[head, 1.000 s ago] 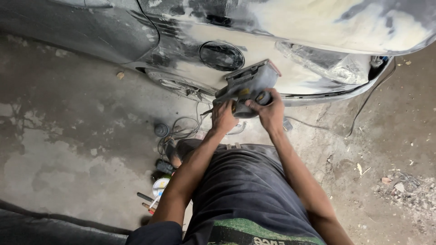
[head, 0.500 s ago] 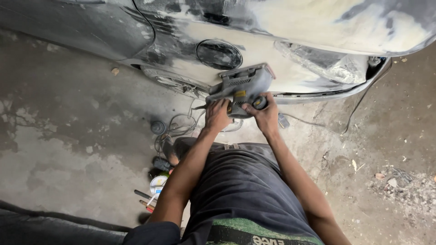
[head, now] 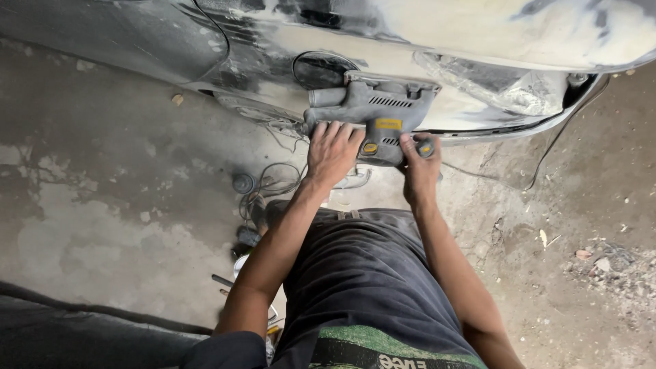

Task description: The person uses an electric sander to smooth the surface of a car's front bumper. They move the tool across the white painted area, occasionally pausing to wipe the surface with their hand to check the progress.

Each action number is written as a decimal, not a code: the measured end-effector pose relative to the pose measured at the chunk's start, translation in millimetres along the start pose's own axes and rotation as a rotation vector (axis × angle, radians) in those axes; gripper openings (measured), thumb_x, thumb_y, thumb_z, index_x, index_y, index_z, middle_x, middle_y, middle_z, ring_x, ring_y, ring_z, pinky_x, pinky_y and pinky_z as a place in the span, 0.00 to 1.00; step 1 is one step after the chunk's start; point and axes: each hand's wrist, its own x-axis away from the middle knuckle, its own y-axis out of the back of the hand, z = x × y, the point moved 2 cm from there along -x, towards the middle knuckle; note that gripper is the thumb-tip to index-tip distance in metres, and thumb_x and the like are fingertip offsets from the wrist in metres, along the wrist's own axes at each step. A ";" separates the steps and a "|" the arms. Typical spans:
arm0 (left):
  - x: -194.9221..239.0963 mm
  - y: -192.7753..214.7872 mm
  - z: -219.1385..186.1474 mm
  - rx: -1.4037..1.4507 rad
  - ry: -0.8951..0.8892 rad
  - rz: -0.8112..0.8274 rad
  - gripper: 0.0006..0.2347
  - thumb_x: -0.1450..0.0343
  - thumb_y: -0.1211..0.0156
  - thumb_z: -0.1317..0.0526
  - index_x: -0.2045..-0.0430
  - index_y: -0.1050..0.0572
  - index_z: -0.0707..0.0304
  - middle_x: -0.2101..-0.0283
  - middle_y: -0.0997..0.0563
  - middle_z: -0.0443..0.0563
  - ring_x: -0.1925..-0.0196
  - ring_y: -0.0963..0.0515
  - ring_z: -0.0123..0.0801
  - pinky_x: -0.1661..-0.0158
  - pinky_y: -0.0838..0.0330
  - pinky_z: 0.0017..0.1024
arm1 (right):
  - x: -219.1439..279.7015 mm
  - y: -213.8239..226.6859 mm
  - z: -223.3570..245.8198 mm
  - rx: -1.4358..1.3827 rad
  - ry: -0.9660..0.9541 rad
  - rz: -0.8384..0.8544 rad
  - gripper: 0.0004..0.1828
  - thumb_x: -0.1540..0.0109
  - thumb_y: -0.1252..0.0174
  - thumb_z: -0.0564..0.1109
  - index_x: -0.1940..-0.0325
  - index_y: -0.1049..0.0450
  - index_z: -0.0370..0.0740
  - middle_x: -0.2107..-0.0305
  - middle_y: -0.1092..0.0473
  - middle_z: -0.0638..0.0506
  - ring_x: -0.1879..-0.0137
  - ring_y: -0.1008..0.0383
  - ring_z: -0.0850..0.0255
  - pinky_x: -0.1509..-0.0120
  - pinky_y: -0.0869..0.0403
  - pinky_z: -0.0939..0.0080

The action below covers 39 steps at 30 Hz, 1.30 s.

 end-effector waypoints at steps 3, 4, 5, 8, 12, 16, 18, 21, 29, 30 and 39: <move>27.2 -31.8 9.0 -0.004 -0.008 -0.004 0.09 0.33 0.39 0.66 0.60 0.19 0.56 0.66 0.26 0.47 0.57 0.26 0.38 0.51 0.33 0.41 | -3.1 1.6 -37.6 -0.091 -0.157 0.038 0.20 0.42 0.32 0.46 0.53 0.34 0.44 0.66 0.29 0.51 0.65 0.26 0.62 0.64 0.21 0.57; 33.0 -35.6 9.9 -0.004 -0.013 -0.004 0.09 0.33 0.39 0.66 0.60 0.19 0.56 0.66 0.26 0.47 0.57 0.26 0.38 0.51 0.33 0.41 | -7.6 3.2 -51.1 -0.096 -0.156 0.035 0.20 0.42 0.32 0.46 0.53 0.34 0.44 0.66 0.29 0.51 0.65 0.26 0.62 0.64 0.21 0.57; 39.8 -39.0 11.3 0.013 0.031 -0.015 0.09 0.34 0.39 0.66 0.62 0.20 0.54 0.64 0.26 0.48 0.55 0.27 0.40 0.48 0.34 0.44 | -11.6 5.1 -64.7 -0.106 -0.146 0.037 0.19 0.41 0.31 0.44 0.53 0.34 0.42 0.67 0.30 0.51 0.65 0.27 0.61 0.64 0.21 0.57; 43.2 -33.2 13.0 0.014 0.103 -0.050 0.08 0.34 0.39 0.65 0.63 0.20 0.53 0.63 0.26 0.49 0.53 0.27 0.43 0.41 0.36 0.51 | -18.0 6.7 -81.3 -0.177 -0.119 0.058 0.18 0.39 0.31 0.40 0.54 0.34 0.39 0.67 0.31 0.50 0.64 0.27 0.60 0.62 0.21 0.57; 18.1 3.2 2.0 0.021 0.128 -0.138 0.08 0.33 0.40 0.66 0.62 0.20 0.54 0.60 0.27 0.50 0.49 0.28 0.44 0.34 0.42 0.56 | -12.5 2.9 -47.4 -0.288 -0.016 0.083 0.16 0.39 0.32 0.37 0.54 0.34 0.38 0.65 0.31 0.49 0.60 0.25 0.60 0.57 0.20 0.58; -0.9 15.3 -9.7 0.050 0.117 -0.174 0.07 0.32 0.40 0.65 0.63 0.21 0.54 0.61 0.27 0.50 0.50 0.28 0.44 0.34 0.42 0.57 | -4.6 4.4 -6.4 -0.309 0.020 0.086 0.16 0.36 0.33 0.37 0.53 0.34 0.37 0.63 0.30 0.48 0.59 0.25 0.59 0.53 0.20 0.57; -3.4 13.9 -9.8 0.053 0.124 -0.087 0.06 0.31 0.40 0.66 0.63 0.21 0.54 0.62 0.27 0.48 0.51 0.28 0.42 0.33 0.41 0.55 | 1.1 0.4 2.1 -0.368 -0.027 0.111 0.18 0.37 0.33 0.39 0.52 0.36 0.37 0.61 0.29 0.46 0.58 0.24 0.57 0.53 0.18 0.55; 14.0 -0.6 3.4 0.075 0.110 -0.097 0.07 0.32 0.40 0.66 0.63 0.21 0.54 0.61 0.26 0.49 0.50 0.28 0.43 0.33 0.41 0.55 | 13.6 -13.2 -1.6 -0.198 -0.216 0.027 0.20 0.40 0.35 0.42 0.51 0.38 0.41 0.63 0.28 0.47 0.61 0.23 0.57 0.58 0.18 0.52; 37.5 -22.0 11.8 0.082 0.169 -0.098 0.13 0.40 0.35 0.70 0.63 0.20 0.54 0.57 0.25 0.48 0.48 0.28 0.44 0.33 0.44 0.56 | -5.1 -1.1 -45.4 -0.306 -0.199 0.161 0.21 0.41 0.32 0.37 0.51 0.36 0.39 0.62 0.29 0.47 0.57 0.23 0.56 0.52 0.19 0.51; 34.6 -20.5 8.3 0.080 0.165 -0.096 0.12 0.38 0.33 0.69 0.63 0.20 0.54 0.59 0.26 0.48 0.48 0.28 0.43 0.31 0.44 0.57 | -3.9 2.3 -38.5 -0.355 -0.178 0.187 0.20 0.41 0.32 0.36 0.52 0.35 0.39 0.62 0.29 0.47 0.56 0.23 0.56 0.48 0.19 0.51; -4.4 -14.4 -29.3 0.056 0.078 -0.087 0.08 0.32 0.33 0.66 0.62 0.20 0.52 0.61 0.27 0.47 0.49 0.26 0.40 0.30 0.43 0.57 | -26.0 42.3 -14.0 -0.573 -0.277 0.182 0.12 0.35 0.42 0.46 0.51 0.27 0.36 0.56 0.25 0.45 0.49 0.23 0.54 0.35 0.27 0.50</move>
